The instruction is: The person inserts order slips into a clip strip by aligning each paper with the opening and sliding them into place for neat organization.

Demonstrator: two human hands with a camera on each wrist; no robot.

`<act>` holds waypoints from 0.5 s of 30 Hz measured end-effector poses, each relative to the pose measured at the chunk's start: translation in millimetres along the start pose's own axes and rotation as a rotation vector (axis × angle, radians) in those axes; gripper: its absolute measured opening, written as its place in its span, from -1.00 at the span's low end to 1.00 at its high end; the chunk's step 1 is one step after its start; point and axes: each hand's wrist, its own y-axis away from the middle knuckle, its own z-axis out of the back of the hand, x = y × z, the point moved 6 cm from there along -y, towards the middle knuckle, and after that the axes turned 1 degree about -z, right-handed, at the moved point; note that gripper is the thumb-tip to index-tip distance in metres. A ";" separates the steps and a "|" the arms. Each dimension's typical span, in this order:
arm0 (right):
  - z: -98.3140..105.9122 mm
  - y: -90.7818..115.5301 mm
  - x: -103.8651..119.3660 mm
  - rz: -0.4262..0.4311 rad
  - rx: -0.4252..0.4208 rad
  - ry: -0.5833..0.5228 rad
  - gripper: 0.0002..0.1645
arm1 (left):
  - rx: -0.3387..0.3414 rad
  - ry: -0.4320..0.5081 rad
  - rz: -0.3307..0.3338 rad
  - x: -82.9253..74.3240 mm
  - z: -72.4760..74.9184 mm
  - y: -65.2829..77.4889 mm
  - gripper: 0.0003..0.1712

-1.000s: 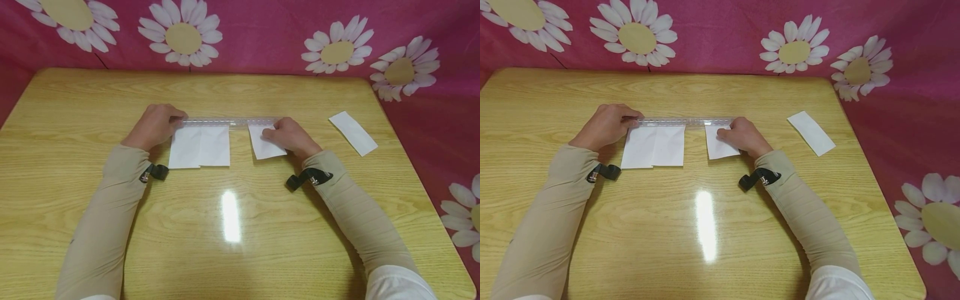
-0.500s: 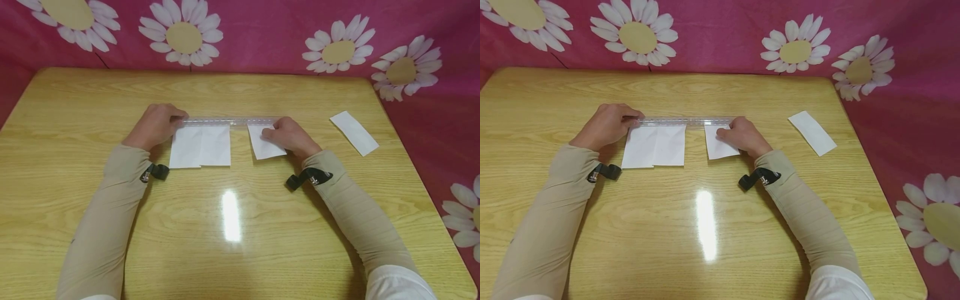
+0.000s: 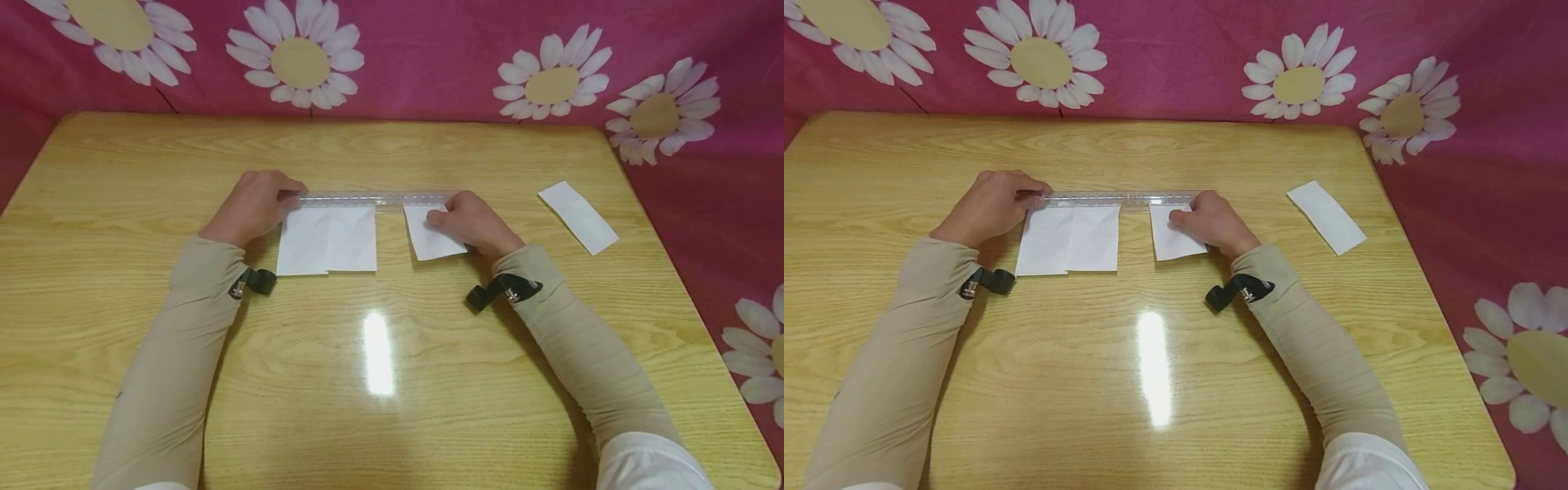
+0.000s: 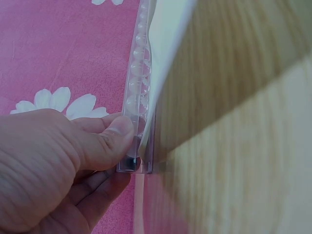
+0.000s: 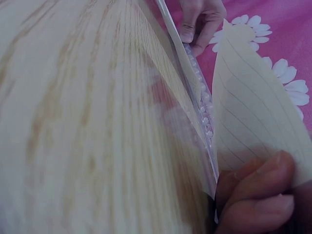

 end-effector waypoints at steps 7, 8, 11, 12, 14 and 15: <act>-0.1 -0.3 1.3 0.016 0.002 -0.002 -0.69 | -0.002 0.010 0.005 0.7 0.5 0.6 -0.62; -0.2 -0.6 1.6 0.022 0.003 -0.001 -0.68 | -0.002 0.011 0.004 0.5 0.7 0.9 -0.62; -0.9 -1.5 2.5 0.036 0.008 -0.001 -0.68 | -0.007 0.013 0.000 0.5 1.0 1.0 -0.62; -1.1 -1.8 2.8 0.039 0.009 -0.002 -0.68 | -0.007 0.014 -0.001 0.8 0.9 0.7 -0.63; -1.6 -2.3 3.3 0.042 0.015 -0.004 -0.68 | -0.004 0.012 -0.003 0.9 0.9 0.6 -0.63; -1.7 -2.4 3.3 0.040 0.015 -0.004 -0.68 | -0.003 0.012 -0.005 1.1 0.7 0.3 -0.62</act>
